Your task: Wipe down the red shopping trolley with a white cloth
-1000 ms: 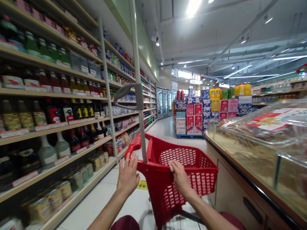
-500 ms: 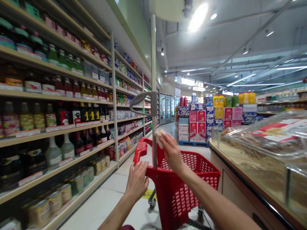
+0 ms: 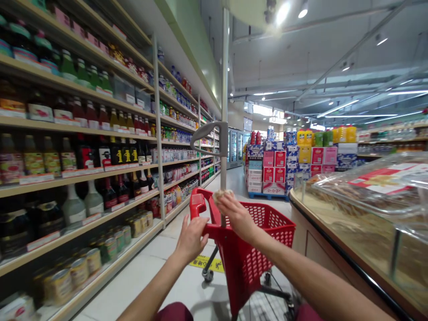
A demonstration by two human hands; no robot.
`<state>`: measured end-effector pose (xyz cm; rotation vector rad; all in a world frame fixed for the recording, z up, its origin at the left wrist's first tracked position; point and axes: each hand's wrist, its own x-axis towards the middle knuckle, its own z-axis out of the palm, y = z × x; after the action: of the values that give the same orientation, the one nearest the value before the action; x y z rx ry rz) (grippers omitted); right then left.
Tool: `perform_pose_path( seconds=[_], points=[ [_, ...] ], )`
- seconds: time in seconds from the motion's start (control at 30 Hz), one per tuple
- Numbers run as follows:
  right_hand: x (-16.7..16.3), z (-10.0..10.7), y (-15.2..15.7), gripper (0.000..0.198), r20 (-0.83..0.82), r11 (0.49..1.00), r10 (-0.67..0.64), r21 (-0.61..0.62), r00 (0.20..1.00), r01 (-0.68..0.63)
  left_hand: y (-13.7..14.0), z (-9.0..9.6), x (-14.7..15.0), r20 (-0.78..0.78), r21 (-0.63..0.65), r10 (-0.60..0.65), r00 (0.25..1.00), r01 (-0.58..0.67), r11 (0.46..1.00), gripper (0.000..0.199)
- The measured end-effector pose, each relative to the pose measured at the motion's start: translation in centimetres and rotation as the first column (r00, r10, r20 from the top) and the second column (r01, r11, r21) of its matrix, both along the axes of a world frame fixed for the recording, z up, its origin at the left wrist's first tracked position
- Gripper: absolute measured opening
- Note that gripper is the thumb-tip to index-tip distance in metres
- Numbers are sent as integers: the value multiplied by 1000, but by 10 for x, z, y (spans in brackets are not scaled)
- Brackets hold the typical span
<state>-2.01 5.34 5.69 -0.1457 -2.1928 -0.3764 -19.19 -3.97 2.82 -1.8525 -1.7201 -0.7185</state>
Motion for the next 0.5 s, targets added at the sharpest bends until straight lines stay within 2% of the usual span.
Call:
perform_pose_path(
  seconds=[0.07, 0.1, 0.17, 0.23, 0.3, 0.33, 0.37, 0.4, 0.43, 0.5],
  points=[
    [-7, 0, 2, 42, -75, 998, 22, -65, 997, -27, 3, 6, -5, 22, -56, -1, 1000, 2, 998, 36],
    [-10, -12, 2, 41, -77, 994, 35, -97, 996, -42, 5, 8, -7, 34, -73, 5, 999, -2, 997, 33],
    [-8, -58, -3, 42, -69, 985, 25, -171, 997, -37, 8, 8, -7, 51, -88, 7, 999, -3, 996, 29],
    [3, -121, -8, 43, -93, 960, -72, -277, 993, 44, 9, 7, -4, 58, -76, 11, 998, -6, 997, 28],
    [19, -174, -9, 43, 12, 930, -71, -361, 997, 70, 10, 5, 2, 59, -59, 9, 998, -5, 998, 28],
    [26, -190, -8, 42, 65, 918, -47, -390, 997, 69, 10, 4, 5, 59, -53, 3, 998, 0, 999, 28],
    [33, -197, -6, 40, 75, 909, -39, -412, 996, 66, 11, 3, 8, 59, -48, -8, 998, 11, 999, 27],
    [37, -195, -4, 39, 36, 902, -50, -427, 998, 61, 11, 3, 12, 60, -44, -24, 998, 26, 999, 27],
    [38, -184, -1, 38, -46, 898, -78, -436, 996, 50, 13, 3, 15, 63, -40, -40, 997, 43, 998, 27],
    [35, -151, 4, 40, -259, 899, -132, -437, 957, 6, 15, 3, 23, 76, -37, -68, 995, 71, 997, 26]
  ],
)
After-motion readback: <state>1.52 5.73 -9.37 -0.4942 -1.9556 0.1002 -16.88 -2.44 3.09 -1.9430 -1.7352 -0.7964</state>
